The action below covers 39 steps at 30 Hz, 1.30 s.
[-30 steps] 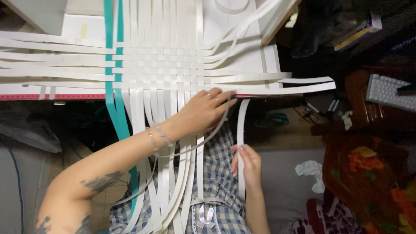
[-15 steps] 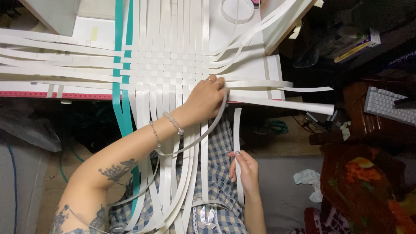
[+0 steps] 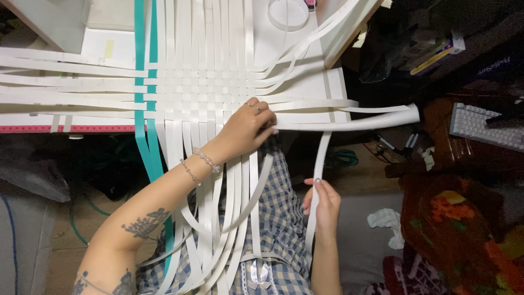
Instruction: The person weaves white and teal plastic straps on a white board using both hands. They interlace the straps in an over-under pattern, periodically pressing down to tighten the weave and adjusting the strap positions.
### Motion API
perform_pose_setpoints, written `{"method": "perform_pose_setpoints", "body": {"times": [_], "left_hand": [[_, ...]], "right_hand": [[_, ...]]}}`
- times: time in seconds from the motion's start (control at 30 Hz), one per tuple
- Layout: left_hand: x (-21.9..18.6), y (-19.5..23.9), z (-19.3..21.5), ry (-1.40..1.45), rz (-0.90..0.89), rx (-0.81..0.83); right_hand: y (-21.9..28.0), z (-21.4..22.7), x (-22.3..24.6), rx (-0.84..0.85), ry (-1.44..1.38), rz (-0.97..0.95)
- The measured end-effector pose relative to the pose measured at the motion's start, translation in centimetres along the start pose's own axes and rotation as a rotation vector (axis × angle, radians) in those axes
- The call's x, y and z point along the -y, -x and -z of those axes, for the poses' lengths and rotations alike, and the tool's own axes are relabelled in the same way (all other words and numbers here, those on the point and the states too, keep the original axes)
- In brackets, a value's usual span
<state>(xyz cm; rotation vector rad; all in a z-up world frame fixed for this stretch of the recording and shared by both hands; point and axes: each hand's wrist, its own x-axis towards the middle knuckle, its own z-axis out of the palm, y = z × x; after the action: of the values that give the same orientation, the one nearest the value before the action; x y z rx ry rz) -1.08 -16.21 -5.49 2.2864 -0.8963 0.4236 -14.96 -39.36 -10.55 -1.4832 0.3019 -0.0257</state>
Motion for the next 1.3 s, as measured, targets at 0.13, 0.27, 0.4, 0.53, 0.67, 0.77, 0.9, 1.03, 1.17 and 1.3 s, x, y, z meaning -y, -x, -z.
{"method": "perform_pose_setpoints", "body": {"times": [0.13,0.27,0.4,0.53,0.67,0.77,0.9,1.03,1.17,1.3], "left_hand": [[-0.3,-0.2,0.5,0.090,0.035,-0.011],[-0.2,-0.3,1.5,0.281,0.094,-0.033],[0.6,-0.2,1.6,0.498,0.317,-0.300],[-0.2,-0.3,1.5,0.499,0.323,-0.284],[0.2,-0.1,1.4,0.625,0.416,-0.341],[0.8,-0.3,1.4,0.813,0.511,-0.390],[0.7,-0.3,1.5,0.808,0.550,-0.400],[1.6,-0.4,1.1,0.670,0.524,-0.376],[1.1,-1.4,1.9,0.320,0.359,-0.159],[0.9,-2.7,1.1,-0.044,0.282,0.002]], "right_hand": [[-0.6,0.0,1.2,-0.034,0.002,0.034],[-2.0,-1.9,2.0,0.062,0.009,0.068],[-3.0,-4.1,2.2,0.084,-0.060,0.147],[-3.9,-2.9,-0.5,-0.360,-0.229,0.257],[-4.5,-1.0,-0.1,-0.448,-0.315,0.200],[-5.7,0.3,-0.4,-0.449,-0.339,0.126],[-5.5,-1.7,0.5,-0.109,-0.159,0.094],[-4.4,-5.5,2.1,0.300,-0.003,0.034],[-4.4,-6.2,3.0,0.318,0.003,-0.042],[-4.4,-5.4,3.2,0.328,-0.129,-0.127]]}}
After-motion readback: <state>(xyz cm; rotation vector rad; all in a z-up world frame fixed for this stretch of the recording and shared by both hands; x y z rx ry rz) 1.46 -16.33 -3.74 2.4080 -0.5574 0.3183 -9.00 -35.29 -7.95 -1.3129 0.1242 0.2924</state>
